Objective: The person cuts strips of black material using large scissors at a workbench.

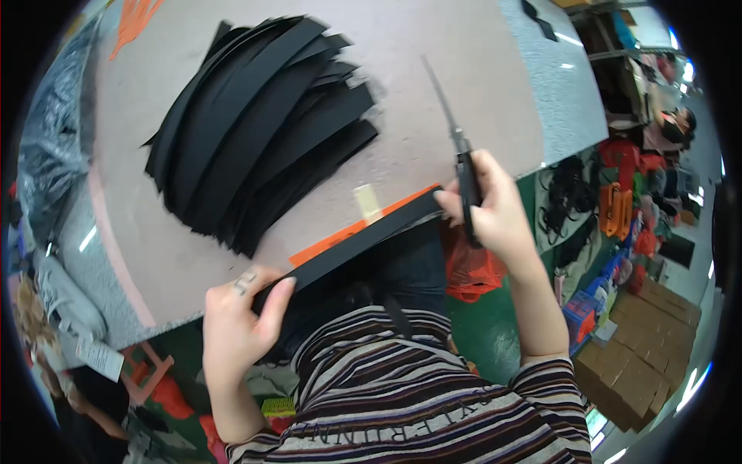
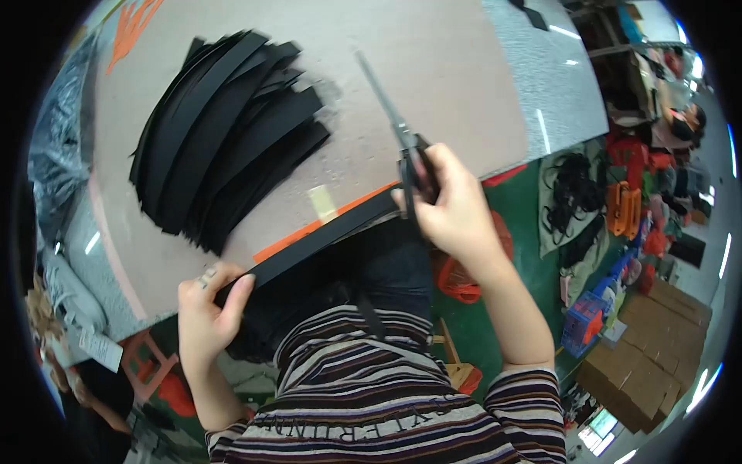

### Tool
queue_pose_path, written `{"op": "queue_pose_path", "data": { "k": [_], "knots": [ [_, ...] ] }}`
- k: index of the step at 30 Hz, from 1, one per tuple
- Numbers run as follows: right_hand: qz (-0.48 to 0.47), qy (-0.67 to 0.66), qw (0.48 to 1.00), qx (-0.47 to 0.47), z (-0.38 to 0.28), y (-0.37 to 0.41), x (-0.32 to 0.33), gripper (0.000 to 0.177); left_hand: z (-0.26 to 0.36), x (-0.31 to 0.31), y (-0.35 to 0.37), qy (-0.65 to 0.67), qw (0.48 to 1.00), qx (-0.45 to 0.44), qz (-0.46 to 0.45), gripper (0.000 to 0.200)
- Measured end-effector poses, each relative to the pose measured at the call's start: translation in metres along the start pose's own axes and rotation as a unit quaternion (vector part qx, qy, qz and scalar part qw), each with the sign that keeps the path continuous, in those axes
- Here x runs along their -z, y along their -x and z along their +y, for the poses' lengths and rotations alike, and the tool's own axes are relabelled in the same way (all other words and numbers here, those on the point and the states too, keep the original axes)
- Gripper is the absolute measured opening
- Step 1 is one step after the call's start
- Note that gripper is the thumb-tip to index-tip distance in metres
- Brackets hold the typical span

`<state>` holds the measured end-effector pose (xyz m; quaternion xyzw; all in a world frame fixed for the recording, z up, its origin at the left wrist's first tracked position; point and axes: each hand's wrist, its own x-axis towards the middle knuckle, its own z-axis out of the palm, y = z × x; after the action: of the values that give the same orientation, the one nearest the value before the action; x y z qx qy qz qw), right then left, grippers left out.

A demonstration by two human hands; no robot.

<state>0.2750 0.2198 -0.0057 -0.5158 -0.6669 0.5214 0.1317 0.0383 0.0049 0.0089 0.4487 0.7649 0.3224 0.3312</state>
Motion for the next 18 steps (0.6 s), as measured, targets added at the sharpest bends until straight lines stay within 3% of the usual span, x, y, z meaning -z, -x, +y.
{"op": "queue_pose_path", "data": {
  "k": [2, 18],
  "knots": [
    [-0.006, 0.011, 1.000, -0.012, 0.002, -0.002, 0.000, 0.029, -0.006, -0.004, 0.000, -0.015, 0.999, -0.033, 0.016, 0.009],
    [-0.017, 0.026, 0.999, 0.013, 0.006, -0.003, 0.002, 0.026, -0.001, -0.015, -0.009, -0.036, 0.997, 0.062, 0.029, 0.015]
  ]
}}
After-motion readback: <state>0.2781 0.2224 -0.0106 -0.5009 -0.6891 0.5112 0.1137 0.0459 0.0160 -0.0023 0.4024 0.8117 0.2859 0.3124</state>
